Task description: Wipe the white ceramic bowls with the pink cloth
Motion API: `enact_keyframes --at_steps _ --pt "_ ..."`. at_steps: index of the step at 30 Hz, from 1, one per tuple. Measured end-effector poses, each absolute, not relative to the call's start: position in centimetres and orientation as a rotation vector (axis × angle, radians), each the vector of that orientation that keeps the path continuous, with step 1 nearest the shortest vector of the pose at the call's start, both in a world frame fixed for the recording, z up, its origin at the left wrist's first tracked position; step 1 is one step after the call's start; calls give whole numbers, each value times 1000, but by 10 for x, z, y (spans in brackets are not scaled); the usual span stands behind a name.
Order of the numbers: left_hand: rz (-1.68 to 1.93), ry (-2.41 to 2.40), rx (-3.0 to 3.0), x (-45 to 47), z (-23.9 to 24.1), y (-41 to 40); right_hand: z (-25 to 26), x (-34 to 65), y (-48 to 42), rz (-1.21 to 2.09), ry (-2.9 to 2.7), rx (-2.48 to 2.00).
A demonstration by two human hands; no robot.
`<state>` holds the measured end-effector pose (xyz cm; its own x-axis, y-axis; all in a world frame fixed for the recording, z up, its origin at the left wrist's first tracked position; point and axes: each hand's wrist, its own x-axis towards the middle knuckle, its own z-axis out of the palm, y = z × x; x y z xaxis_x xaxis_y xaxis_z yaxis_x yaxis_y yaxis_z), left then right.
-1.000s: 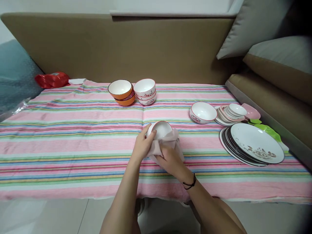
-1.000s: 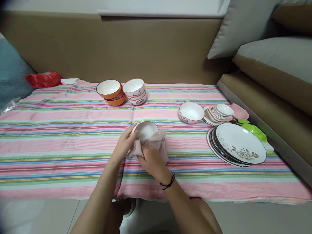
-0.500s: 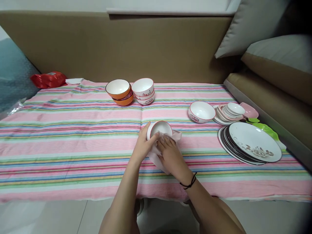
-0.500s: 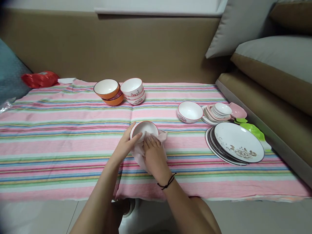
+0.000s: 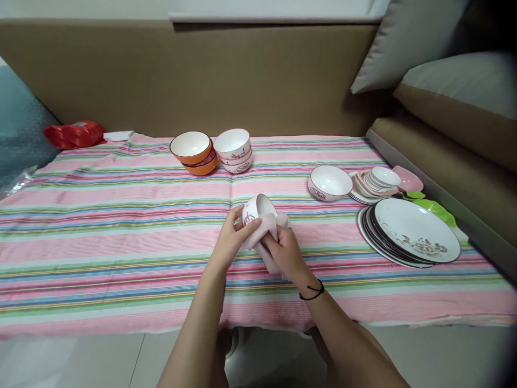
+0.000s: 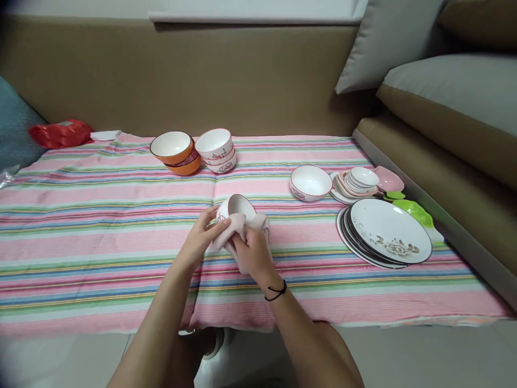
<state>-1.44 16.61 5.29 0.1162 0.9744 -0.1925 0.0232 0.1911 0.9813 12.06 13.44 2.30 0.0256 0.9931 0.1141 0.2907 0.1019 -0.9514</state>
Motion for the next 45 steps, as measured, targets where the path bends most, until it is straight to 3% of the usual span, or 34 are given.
enact_keyframes --at_steps 7,14,31,45 --pt "912 1229 1245 -23 50 164 19 116 126 882 -1834 -1340" --pt "947 1226 1447 -39 41 168 10 116 121 398 -2385 -1280" --pt "1150 1315 1371 -22 0 166 -2 96 123 91 -2358 -1621" --pt "1238 1350 1462 -18 -12 132 5 101 101 -17 -2489 -1583"
